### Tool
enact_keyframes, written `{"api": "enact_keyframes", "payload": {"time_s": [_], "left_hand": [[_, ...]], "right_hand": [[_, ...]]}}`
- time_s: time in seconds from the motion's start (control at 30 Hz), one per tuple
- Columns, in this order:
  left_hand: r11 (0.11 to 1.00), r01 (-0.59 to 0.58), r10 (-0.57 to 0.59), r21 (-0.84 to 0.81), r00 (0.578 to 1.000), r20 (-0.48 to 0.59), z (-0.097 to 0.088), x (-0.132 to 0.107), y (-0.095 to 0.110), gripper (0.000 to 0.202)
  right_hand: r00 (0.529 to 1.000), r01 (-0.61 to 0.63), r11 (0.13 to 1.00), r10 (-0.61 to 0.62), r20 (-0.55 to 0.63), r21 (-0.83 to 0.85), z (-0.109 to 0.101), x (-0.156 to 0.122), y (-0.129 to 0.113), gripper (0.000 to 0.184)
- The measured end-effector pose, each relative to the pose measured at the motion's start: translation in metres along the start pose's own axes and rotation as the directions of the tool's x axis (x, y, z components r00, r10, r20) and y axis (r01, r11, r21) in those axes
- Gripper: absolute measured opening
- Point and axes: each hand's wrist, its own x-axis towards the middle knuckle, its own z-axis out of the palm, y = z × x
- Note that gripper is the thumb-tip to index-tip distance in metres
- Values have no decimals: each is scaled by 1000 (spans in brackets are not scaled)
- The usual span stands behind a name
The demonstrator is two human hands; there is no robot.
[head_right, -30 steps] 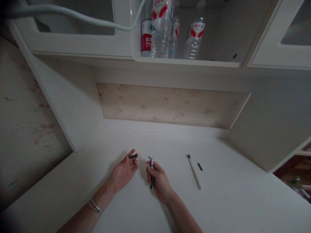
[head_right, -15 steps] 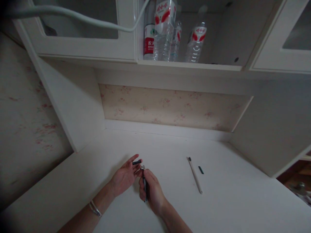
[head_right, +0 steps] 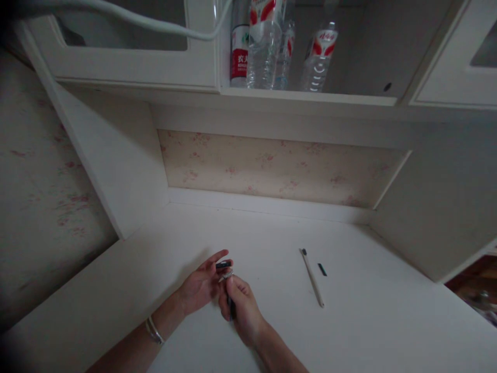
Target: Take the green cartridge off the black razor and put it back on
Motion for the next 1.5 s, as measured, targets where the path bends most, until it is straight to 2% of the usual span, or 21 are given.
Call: {"api": "enact_keyframes", "payload": {"time_s": [0.1,0.3,0.5,0.67,0.8,1.0,1.5], "left_hand": [[1000,14,-14,-6,1000,8,-1,0,-1,46],[1000,3,-3,10,1000,7,-3,1,-3,44],[998,11,-12,61,1000,18,-5,0,-5,46],[999,20,-21,41,999,33,-4,1,-5,47],[999,32,-34,26,998,52,-1,1,-5,48],[999,27,-27,27,999,24,-2,2,-6,46],[1000,23,-23,10,999,44,1,3,-8,48]], "right_hand": [[1000,-19,1000,19,20,-10,-1,0,0,45],[981,-173,981,165,98,84,3,-3,-1,43],[993,-85,996,87,77,-31,5,-4,-6,45],[987,-161,987,161,19,-10,3,-2,-5,47],[985,-165,986,166,-37,30,2,-1,-6,48],[982,-183,978,186,-27,101,1,0,-5,48],[973,-209,975,215,-85,70,0,2,-3,49]]}}
